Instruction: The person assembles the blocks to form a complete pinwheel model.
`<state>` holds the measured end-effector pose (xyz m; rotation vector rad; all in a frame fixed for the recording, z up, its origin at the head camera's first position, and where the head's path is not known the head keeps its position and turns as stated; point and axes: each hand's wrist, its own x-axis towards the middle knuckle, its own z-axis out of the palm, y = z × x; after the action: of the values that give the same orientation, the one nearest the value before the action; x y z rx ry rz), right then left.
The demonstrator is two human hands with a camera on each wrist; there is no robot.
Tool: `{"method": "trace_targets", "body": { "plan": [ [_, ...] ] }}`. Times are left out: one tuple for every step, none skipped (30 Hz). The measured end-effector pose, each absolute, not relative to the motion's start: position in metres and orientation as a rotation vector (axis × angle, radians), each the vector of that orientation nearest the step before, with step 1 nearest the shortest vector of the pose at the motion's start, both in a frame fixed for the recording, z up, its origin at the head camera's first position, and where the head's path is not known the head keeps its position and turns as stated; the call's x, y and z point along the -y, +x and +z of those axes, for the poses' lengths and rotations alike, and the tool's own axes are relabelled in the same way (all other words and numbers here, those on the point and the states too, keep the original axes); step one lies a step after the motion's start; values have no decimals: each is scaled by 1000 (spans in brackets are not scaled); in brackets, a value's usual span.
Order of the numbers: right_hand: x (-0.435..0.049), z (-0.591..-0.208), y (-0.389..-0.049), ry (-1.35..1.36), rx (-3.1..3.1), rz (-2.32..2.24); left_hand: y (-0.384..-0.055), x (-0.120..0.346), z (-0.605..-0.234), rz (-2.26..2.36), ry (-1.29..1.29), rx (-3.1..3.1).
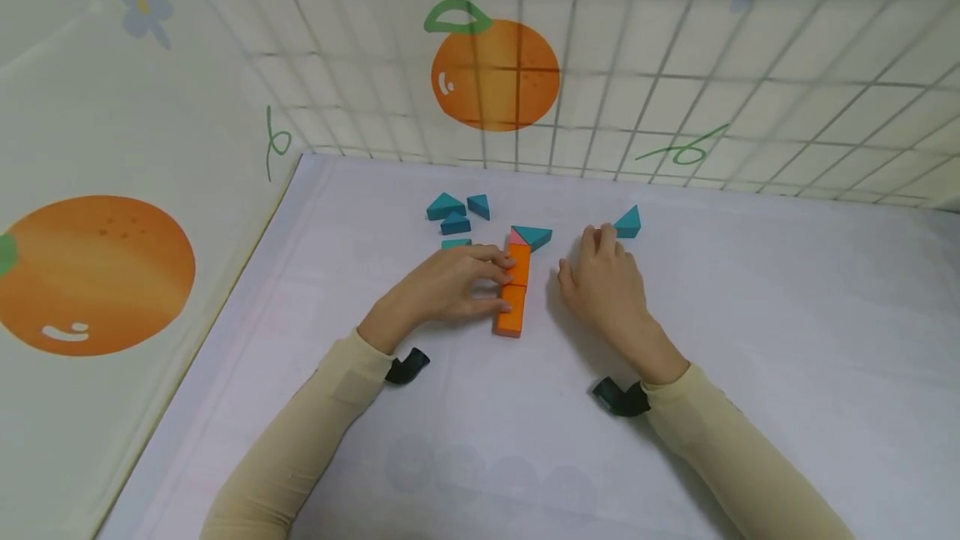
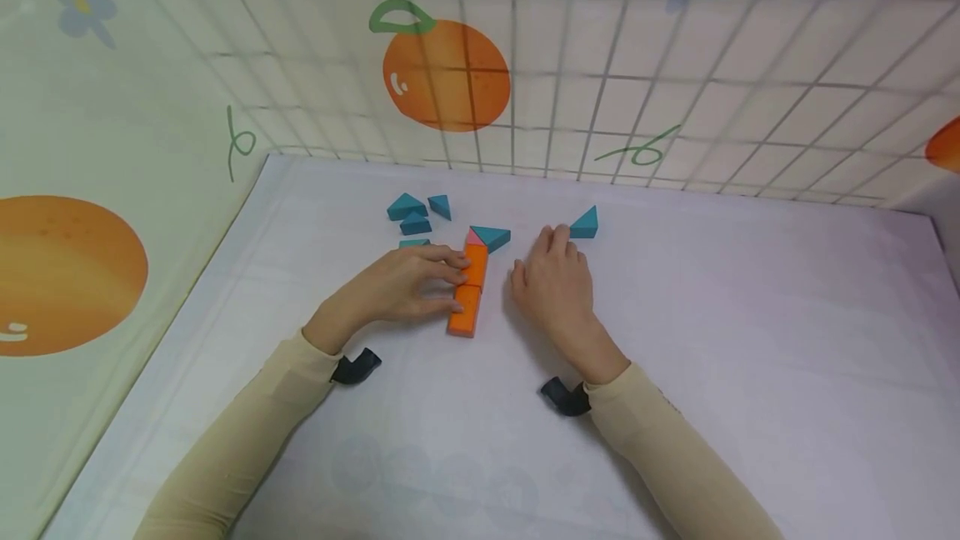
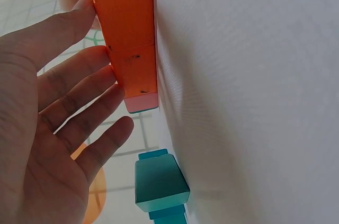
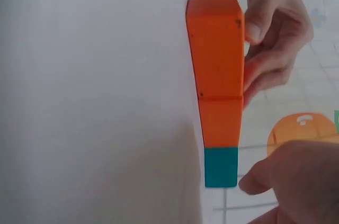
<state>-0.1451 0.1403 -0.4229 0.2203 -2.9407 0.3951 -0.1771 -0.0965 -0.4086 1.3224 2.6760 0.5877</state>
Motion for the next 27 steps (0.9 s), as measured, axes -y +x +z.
{"method": "trace_targets", "body": {
  "plan": [
    [-141,-423,-146,227,2937,398,-177,97,-409,591,1321,-2675],
    [-142,-423,-147,232,2930,401,-177,97,-408,597,1323,-2673],
    [-143,-423,-147,236,2925,405,-177,97,-408,599,1325,-2673],
    [-143,-423,-148,238,2921,411,-177,97,-408,601,1327,-2674],
    [-144,-423,-148,237,2916,419,-177,97,-408,605,1330,-2674],
    [-144,-423,-148,238,2910,425,-177,97,-408,608,1331,-2674],
    [-144,-424,-148,241,2904,432,-177,97,-408,610,1333,-2676],
    [-144,-424,-149,245,2899,440,-177,98,-408,612,1334,-2678],
    [-144,-424,-149,248,2897,447,-176,98,-409,612,1335,-2679],
    [-144,-425,-149,249,2894,457,-176,98,-409,614,1336,-2679],
    [-144,-425,-149,252,2892,466,-176,98,-409,619,1337,-2677],
    [-145,-425,-149,256,2891,476,-176,98,-409,620,1340,-2677],
    [-145,-425,-150,260,2890,485,-176,98,-409,623,1341,-2676],
    [-145,-426,-150,263,2888,496,-176,98,-408,625,1343,-2675],
    [-146,-426,-150,266,2886,506,-176,97,-408,625,1345,-2674],
    [-147,-426,-151,270,2881,516,-176,97,-408,623,1346,-2674],
    [-147,-427,-151,276,2876,522,-176,97,-408,620,1348,-2675],
    [-148,-427,-151,283,2868,530,-176,97,-408,614,1351,-2676],
    [-149,-428,-152,291,2860,536,-176,97,-408,609,1350,-2678],
    [-149,-428,-152,300,2852,541,-176,97,-409,603,1352,-2679],
    [-150,-429,-153,310,2844,543,-176,97,-409,599,1353,-2682],
    [-150,-430,-153,321,2836,543,-176,97,-409,598,1353,-2683],
    [-151,-431,-154,332,2828,547,-176,97,-409,596,1353,-2686],
    [-151,-431,-154,340,2823,553,-176,97,-410,596,1353,-2688],
    [-152,-432,-155,347,2818,560,-176,97,-410,599,1352,-2689],
    [-152,-433,-156,353,2814,568,-176,97,-410,599,1351,-2691],
    [-152,-434,-157,358,2811,580,-176,97,-410,599,1350,-2692]
  ]
}}
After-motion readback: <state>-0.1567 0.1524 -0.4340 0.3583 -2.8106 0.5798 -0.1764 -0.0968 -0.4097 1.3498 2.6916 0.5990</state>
